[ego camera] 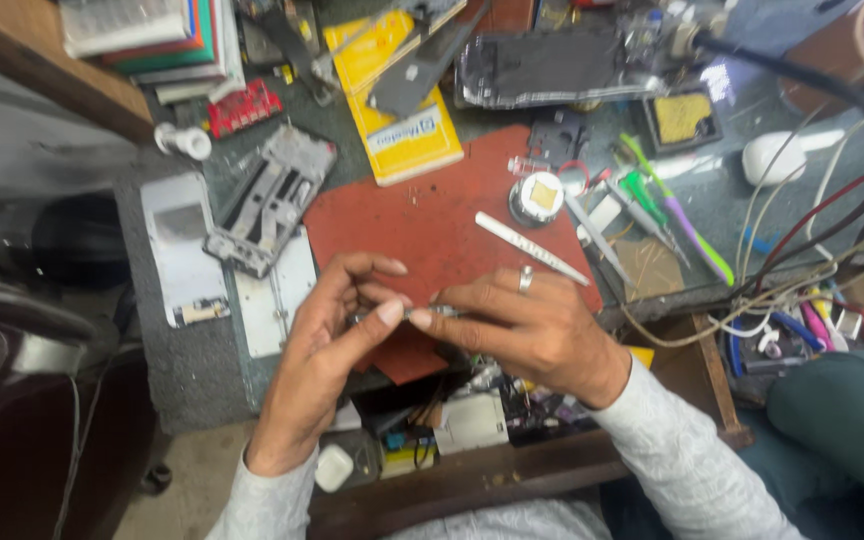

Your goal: The person disassembles a smartphone, removes the battery, cleans internal components with a brush, applies adhesive, and reassembles the device. They handle the battery, back cover, and internal parts, using a screwdriver, tweezers, and a brush.

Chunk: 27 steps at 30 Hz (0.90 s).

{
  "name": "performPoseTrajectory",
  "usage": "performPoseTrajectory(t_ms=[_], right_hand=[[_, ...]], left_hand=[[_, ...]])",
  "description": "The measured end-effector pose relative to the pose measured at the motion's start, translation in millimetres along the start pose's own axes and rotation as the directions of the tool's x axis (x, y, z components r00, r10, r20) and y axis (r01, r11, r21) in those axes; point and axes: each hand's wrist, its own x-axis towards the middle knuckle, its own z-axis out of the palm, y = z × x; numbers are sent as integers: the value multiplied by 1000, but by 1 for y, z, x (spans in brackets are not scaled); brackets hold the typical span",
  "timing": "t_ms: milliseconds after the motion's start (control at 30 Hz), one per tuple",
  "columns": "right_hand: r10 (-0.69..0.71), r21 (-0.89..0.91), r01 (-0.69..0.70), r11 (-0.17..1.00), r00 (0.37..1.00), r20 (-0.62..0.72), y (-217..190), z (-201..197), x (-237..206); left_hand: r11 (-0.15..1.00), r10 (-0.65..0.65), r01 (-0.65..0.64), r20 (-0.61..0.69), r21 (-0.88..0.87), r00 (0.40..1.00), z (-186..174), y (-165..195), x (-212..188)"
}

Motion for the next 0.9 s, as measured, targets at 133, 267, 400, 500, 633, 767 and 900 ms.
performPoseTrajectory(t_ms=[133,267,400,500,633,767,900], right_hand=[[-13,-19,13,1000,999,32,4,6,-10],[50,3,-50,999,999,18,5,13,-13],[131,83,-133,988,991,28,5,16,-12],[229,176,-228,958,973,15,1,11,-16],[358,237,-336,912,932,-60,-9,3,-15],[554,370,-486,791,827,-98,-21,-4,-15],[706,503,-590,631,706,-59,-39,5,-16]], left_hand=[[996,62,-62,2,63,998,0,-6,-4],[977,122,-111,-49,183,991,0,-10,-3],[932,334,-312,-103,184,937,-6,-11,-11],[874,459,-405,-179,269,870,-14,-15,-24],[861,489,-403,-288,310,823,-27,-15,-55],[897,427,-329,-380,296,821,-25,-21,-86],[952,305,-267,-366,153,879,-9,-36,-103]])
